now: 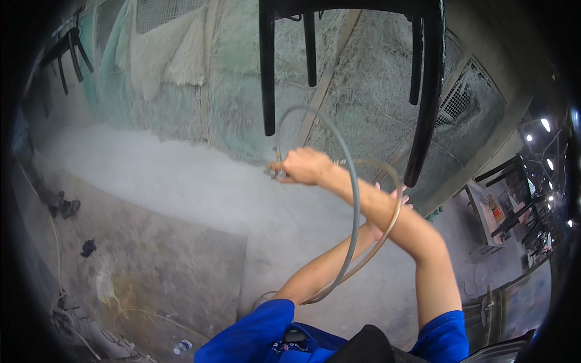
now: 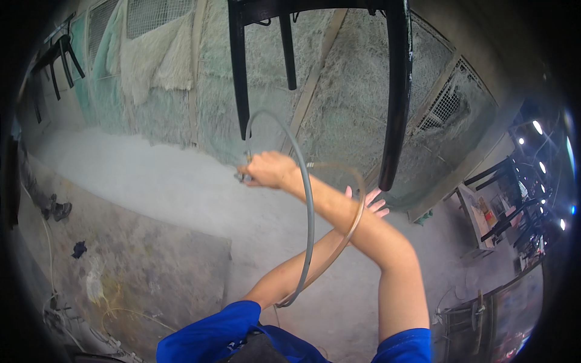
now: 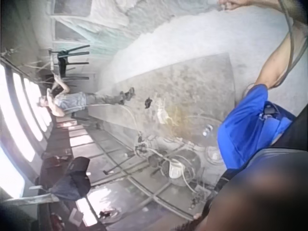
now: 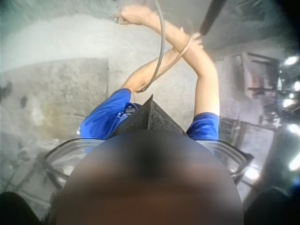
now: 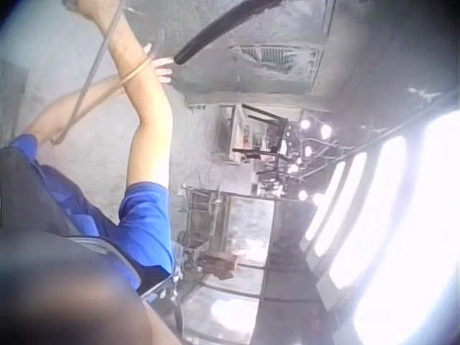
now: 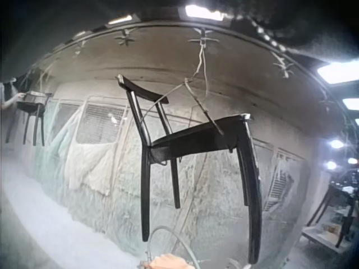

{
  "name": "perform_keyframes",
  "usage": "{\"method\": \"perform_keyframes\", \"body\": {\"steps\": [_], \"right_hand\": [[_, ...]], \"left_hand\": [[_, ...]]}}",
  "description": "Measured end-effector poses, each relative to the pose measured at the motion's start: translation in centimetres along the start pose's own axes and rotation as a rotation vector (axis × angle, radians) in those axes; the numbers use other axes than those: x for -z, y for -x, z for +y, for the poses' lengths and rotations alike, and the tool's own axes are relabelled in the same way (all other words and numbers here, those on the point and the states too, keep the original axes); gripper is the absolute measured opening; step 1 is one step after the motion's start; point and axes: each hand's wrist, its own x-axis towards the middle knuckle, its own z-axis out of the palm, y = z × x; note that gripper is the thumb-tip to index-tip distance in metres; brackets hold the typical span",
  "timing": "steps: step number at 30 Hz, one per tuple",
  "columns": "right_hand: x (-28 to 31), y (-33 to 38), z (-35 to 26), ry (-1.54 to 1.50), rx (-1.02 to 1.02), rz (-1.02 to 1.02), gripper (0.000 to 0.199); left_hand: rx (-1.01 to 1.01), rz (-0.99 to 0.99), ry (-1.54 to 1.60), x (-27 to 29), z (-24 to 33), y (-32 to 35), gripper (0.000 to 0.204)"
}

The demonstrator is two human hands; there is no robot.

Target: The person uses a spray gun to apply black paint to a hanging plastic chair. They rotate the chair by hand to coat all sides, including the legs and seat, and briefly refill the spray gun from a paint can on a nearby table.

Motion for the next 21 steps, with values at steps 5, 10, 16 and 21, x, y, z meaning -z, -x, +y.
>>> {"method": "perform_keyframes", "body": {"steps": [5,10,16,21], "right_hand": [[-4.5,5.0,-5.5,-0.074,0.093,0.236,0.059],[-3.8,19.4,-11.6,-0.41,0.048,0.76,0.052],[-7.7,35.2,-14.0,-0.714,-1.203,0.902,0.025],[-16.1,42.3,-17.2,-1.057,-2.211,0.778,0.027]], "left_hand": [[0.077,-0.145,0.153,3.4,2.4,-0.3,0.088],[-0.009,-0.295,0.081,4.8,6.4,2.2,0.069],[-0.035,-0.021,-0.1,14.4,12.2,7.5,0.04],[0.201,0.972,-0.577,26.3,10.4,17.2,0.055]]}}
